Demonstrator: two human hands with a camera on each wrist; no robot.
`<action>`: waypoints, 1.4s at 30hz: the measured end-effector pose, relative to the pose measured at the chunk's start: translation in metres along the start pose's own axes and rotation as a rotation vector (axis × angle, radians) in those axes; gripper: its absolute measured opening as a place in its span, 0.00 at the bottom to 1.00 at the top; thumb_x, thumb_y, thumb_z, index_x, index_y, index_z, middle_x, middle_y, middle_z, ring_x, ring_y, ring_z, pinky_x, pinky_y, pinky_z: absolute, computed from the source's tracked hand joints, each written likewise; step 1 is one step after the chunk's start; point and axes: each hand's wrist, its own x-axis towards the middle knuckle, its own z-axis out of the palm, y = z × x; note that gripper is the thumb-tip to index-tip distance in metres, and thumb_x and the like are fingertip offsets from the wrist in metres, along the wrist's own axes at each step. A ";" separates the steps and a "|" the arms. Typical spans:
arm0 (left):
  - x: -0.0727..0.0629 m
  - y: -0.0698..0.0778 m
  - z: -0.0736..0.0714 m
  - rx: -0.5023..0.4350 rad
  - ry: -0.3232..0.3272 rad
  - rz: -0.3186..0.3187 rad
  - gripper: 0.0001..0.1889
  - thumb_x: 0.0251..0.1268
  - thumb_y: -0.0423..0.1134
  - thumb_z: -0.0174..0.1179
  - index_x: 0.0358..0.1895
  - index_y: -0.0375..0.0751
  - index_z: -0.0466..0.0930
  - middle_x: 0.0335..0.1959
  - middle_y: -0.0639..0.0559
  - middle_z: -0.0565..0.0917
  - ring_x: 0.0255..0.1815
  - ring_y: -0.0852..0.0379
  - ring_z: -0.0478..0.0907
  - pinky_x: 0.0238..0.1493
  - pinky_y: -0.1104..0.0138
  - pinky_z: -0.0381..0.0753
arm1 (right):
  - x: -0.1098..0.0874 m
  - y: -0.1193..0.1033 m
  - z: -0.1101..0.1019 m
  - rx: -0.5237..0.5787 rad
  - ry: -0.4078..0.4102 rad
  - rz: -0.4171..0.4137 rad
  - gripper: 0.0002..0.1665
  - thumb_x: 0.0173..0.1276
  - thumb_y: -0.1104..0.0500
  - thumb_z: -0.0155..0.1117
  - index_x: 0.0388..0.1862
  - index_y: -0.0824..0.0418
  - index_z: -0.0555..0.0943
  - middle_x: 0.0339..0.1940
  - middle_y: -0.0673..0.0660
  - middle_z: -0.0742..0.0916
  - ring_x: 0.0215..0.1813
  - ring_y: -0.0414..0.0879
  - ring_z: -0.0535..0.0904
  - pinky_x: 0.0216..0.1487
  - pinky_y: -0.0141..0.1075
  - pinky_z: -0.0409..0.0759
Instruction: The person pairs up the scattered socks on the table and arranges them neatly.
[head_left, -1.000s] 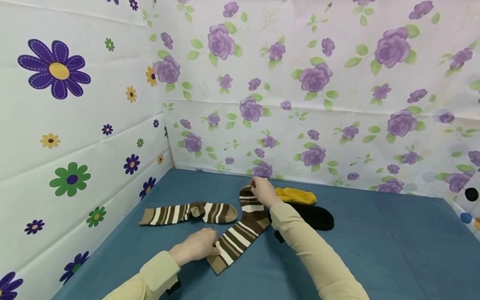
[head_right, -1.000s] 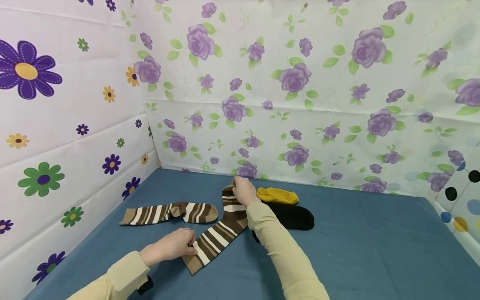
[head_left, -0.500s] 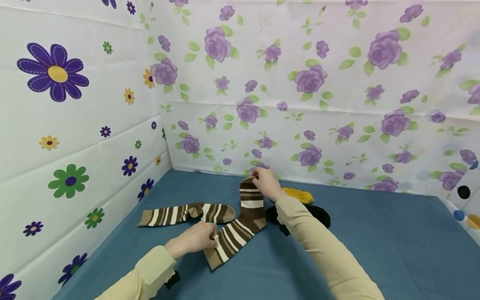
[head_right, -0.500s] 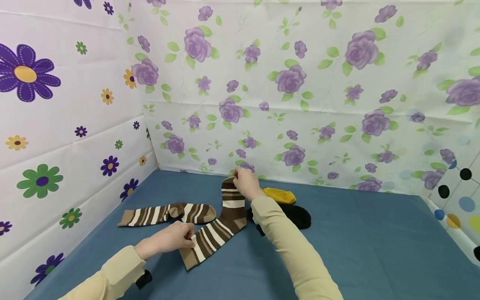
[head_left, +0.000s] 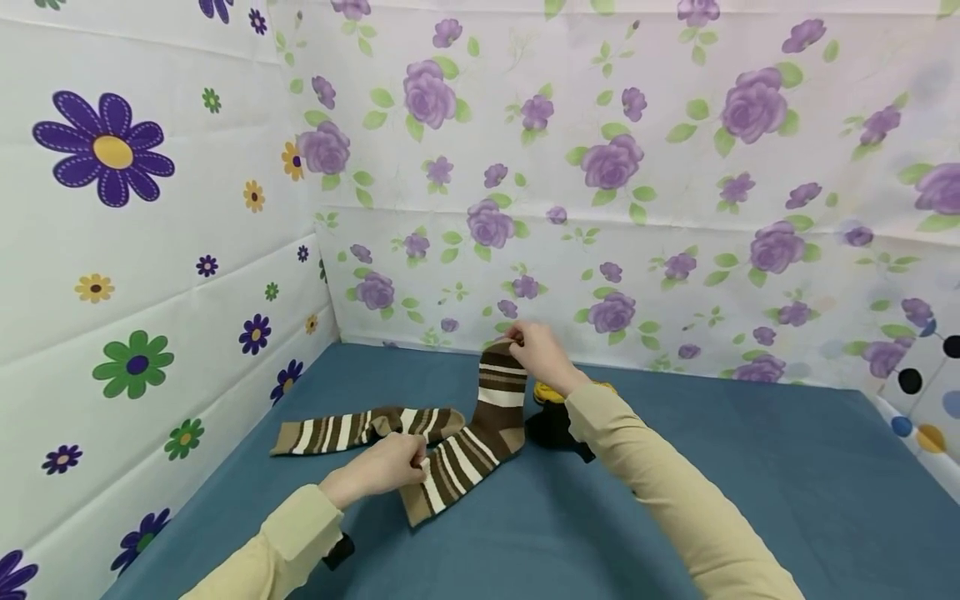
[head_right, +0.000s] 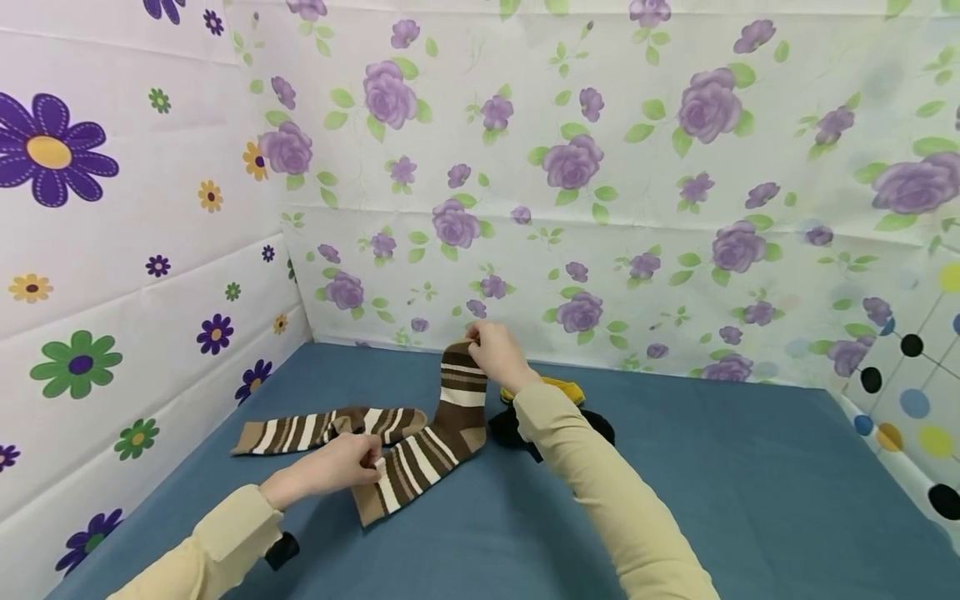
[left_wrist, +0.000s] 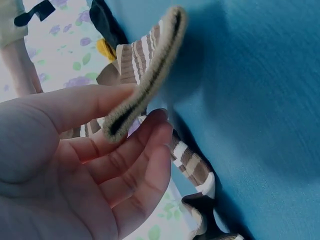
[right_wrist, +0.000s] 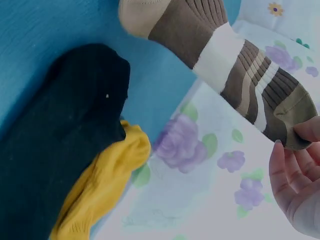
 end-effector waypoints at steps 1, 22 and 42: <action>0.001 -0.001 -0.001 -0.002 0.002 0.004 0.11 0.57 0.25 0.55 0.21 0.40 0.65 0.12 0.56 0.60 0.12 0.63 0.52 0.18 0.70 0.54 | -0.001 0.000 -0.002 0.005 0.006 -0.003 0.09 0.64 0.69 0.53 0.41 0.65 0.78 0.37 0.58 0.81 0.38 0.48 0.77 0.35 0.37 0.75; 0.019 -0.007 -0.008 -0.028 0.029 -0.027 0.10 0.56 0.27 0.56 0.23 0.40 0.66 0.15 0.53 0.64 0.14 0.62 0.56 0.19 0.69 0.58 | -0.031 0.017 -0.048 0.005 0.051 -0.013 0.08 0.64 0.68 0.54 0.41 0.64 0.76 0.35 0.57 0.81 0.37 0.48 0.77 0.37 0.38 0.75; 0.031 -0.009 -0.014 -0.080 0.087 -0.039 0.07 0.54 0.22 0.54 0.28 0.37 0.68 0.19 0.51 0.67 0.17 0.59 0.60 0.20 0.67 0.60 | -0.063 0.028 -0.078 -0.013 0.056 -0.012 0.06 0.60 0.69 0.56 0.37 0.66 0.75 0.28 0.55 0.79 0.32 0.48 0.76 0.35 0.40 0.75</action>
